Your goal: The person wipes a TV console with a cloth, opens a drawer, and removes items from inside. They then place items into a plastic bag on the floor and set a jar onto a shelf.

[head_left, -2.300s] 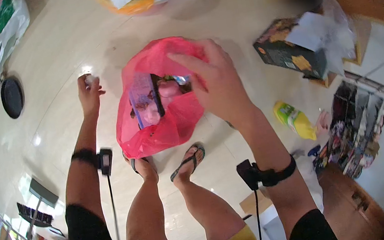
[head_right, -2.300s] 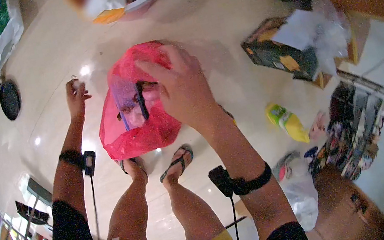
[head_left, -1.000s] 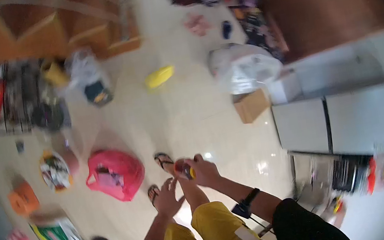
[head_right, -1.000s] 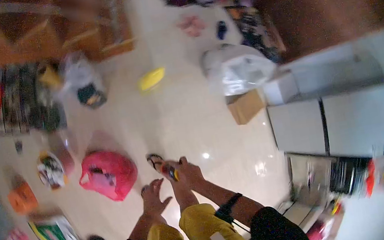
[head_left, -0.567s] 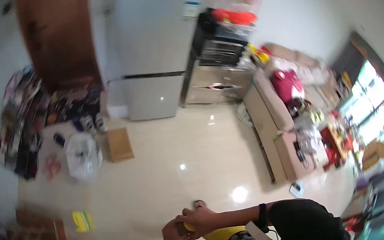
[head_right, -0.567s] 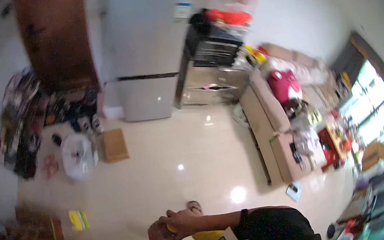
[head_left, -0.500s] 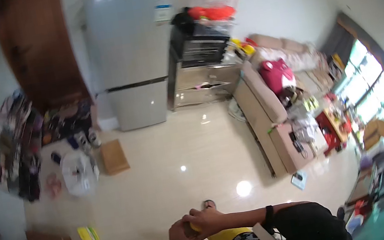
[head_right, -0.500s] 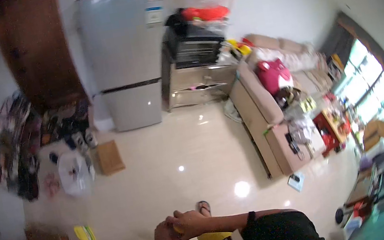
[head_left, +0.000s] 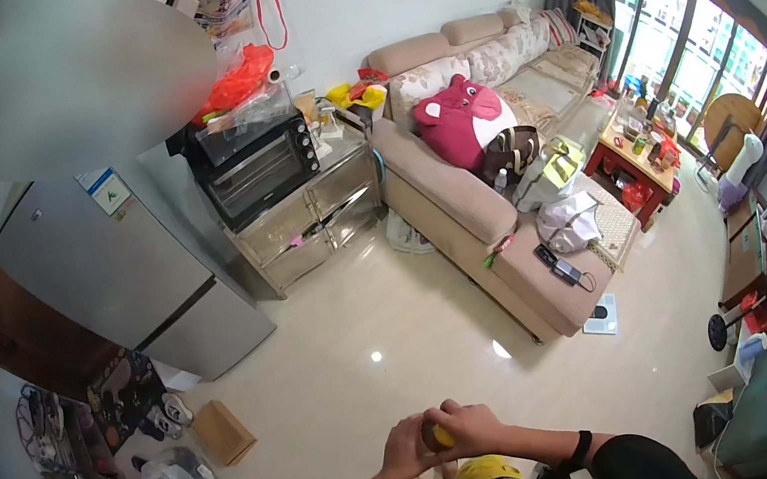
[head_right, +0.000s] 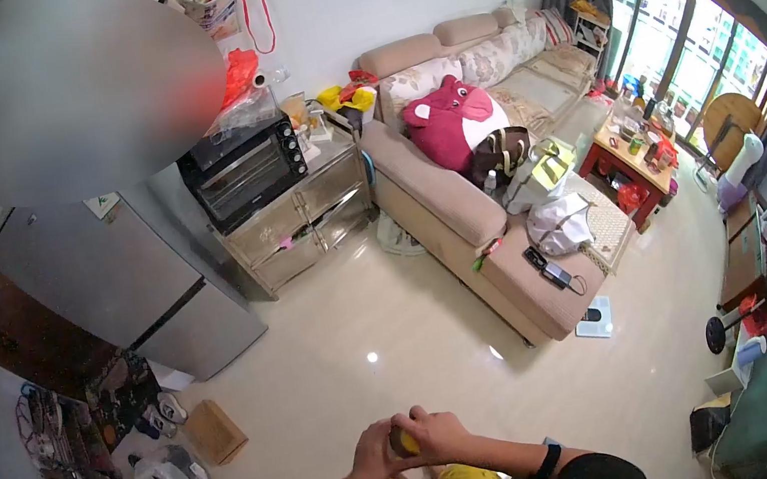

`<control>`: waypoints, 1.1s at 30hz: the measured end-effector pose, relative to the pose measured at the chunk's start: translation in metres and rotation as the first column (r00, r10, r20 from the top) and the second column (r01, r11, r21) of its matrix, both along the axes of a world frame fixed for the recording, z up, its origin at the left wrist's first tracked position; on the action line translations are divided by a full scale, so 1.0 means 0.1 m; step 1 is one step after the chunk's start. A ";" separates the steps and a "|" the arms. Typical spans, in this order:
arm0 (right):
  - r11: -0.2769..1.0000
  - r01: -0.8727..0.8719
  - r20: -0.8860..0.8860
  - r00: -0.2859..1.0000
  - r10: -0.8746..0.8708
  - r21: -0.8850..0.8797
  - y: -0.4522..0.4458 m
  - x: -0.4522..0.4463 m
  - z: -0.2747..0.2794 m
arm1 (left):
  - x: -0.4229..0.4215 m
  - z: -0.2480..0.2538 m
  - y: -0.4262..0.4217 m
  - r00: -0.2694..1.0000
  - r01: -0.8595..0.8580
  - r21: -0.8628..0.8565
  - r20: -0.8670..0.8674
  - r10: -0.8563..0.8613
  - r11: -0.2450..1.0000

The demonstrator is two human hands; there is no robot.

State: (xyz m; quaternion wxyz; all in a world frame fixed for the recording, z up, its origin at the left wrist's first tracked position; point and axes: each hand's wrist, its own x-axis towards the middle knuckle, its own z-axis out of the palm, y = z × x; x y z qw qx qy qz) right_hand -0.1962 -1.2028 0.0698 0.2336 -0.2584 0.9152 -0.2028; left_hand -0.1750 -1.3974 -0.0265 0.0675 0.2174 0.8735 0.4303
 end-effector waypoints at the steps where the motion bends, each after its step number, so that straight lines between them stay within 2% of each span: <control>1: 0.998 0.052 -0.009 0.999 -0.053 -0.017 0.07 -0.12 0.04 | -0.18 0.06 0.06 0.998 0.037 0.009 -0.052 -0.037 0.999; 2: 0.994 0.105 -0.031 0.994 -0.107 -0.040 0.09 -0.37 -0.03 | -0.50 0.02 0.06 0.990 0.076 0.011 -0.117 -0.074 0.997; 5: 0.980 0.190 -0.081 0.978 -0.195 -0.064 0.17 -0.84 -0.04 | -1.17 0.03 0.12 0.975 0.137 -0.035 -0.173 -0.141 0.990; 8: 0.966 0.252 -0.092 0.962 -0.257 -0.063 0.17 -1.42 -0.02 | -1.93 -0.03 0.14 0.966 0.214 -0.014 -0.144 -0.214 0.977; 9: 0.949 0.306 -0.018 0.951 -0.309 -0.080 0.19 -1.64 0.07 | -2.14 -0.06 0.14 0.962 0.237 -0.013 -0.139 -0.236 0.972; 12: 0.885 0.400 -0.093 0.897 -0.431 -0.240 0.47 -2.25 0.01 | -2.93 0.00 0.14 0.972 0.208 0.045 -0.123 -0.202 0.977; 14: 0.790 0.479 -0.192 0.795 -0.575 -0.382 0.77 -2.55 -0.02 | -3.42 0.06 0.15 0.985 0.156 0.120 -0.094 -0.145 0.981; 16: 0.690 0.635 -0.201 0.668 -0.716 -0.348 1.13 -2.68 -0.04 | -3.98 -0.10 0.11 0.996 0.082 0.119 0.037 -0.087 0.990; 18: 0.590 0.793 -0.143 0.573 -0.807 -0.153 1.48 -2.64 -0.19 | -4.58 -0.19 0.11 0.998 0.002 0.099 0.069 -0.009 0.995; 20: 0.507 0.862 -0.092 0.504 -0.859 -0.008 1.78 -2.51 -0.53 | -5.21 -0.30 0.12 0.993 -0.093 0.089 0.074 0.087 0.992; 22: 0.426 0.900 -0.008 0.429 -0.903 0.098 2.10 -2.31 -1.17 | -5.86 -0.44 0.16 0.974 -0.208 0.151 0.126 0.190 0.966; 23: 0.351 0.927 0.084 0.342 -0.936 0.131 2.16 -2.29 -1.31 | -6.19 -0.42 0.18 0.964 -0.252 0.187 0.129 0.231 0.949; 24: 0.279 0.944 0.174 0.250 -0.953 0.173 2.22 -2.27 -1.46 | -6.51 -0.55 0.17 0.956 -0.291 0.121 0.022 0.291 0.949; 25: 0.286 0.929 0.186 0.246 -0.951 0.235 2.30 -2.18 -1.73 | -6.87 -0.68 0.18 0.936 -0.335 0.060 -0.094 0.340 0.940; 27: 0.289 0.910 0.210 0.233 -0.949 0.298 2.50 -2.21 -2.09 | -7.44 -0.59 0.26 0.873 -0.486 0.018 -0.036 0.487 0.874; 29: 0.245 0.863 0.365 0.076 -0.928 0.443 2.61 -2.17 -2.24 | -8.02 -0.68 0.29 0.848 -0.525 0.180 0.023 0.530 0.832; 30: 0.174 0.881 0.422 -0.032 -0.906 0.440 2.75 -2.03 -2.54 | -8.34 -0.89 0.24 0.827 -0.550 0.223 0.017 0.561 0.805; 31: 0.170 0.875 0.422 -0.043 -0.905 0.454 2.77 -2.13 -2.44 | -8.62 -1.06 0.24 0.805 -0.575 0.269 0.014 0.594 0.773; 32: 0.032 0.905 0.437 -0.174 -0.883 0.424 2.82 -2.24 -2.31 | -8.78 -0.83 0.34 0.777 -0.618 0.177 -0.014 0.630 0.766; 33: -0.115 0.914 0.454 -0.299 -0.839 0.390 2.82 -2.39 -2.21 | -9.03 -0.90 0.36 0.782 -0.613 0.172 -0.007 0.624 0.771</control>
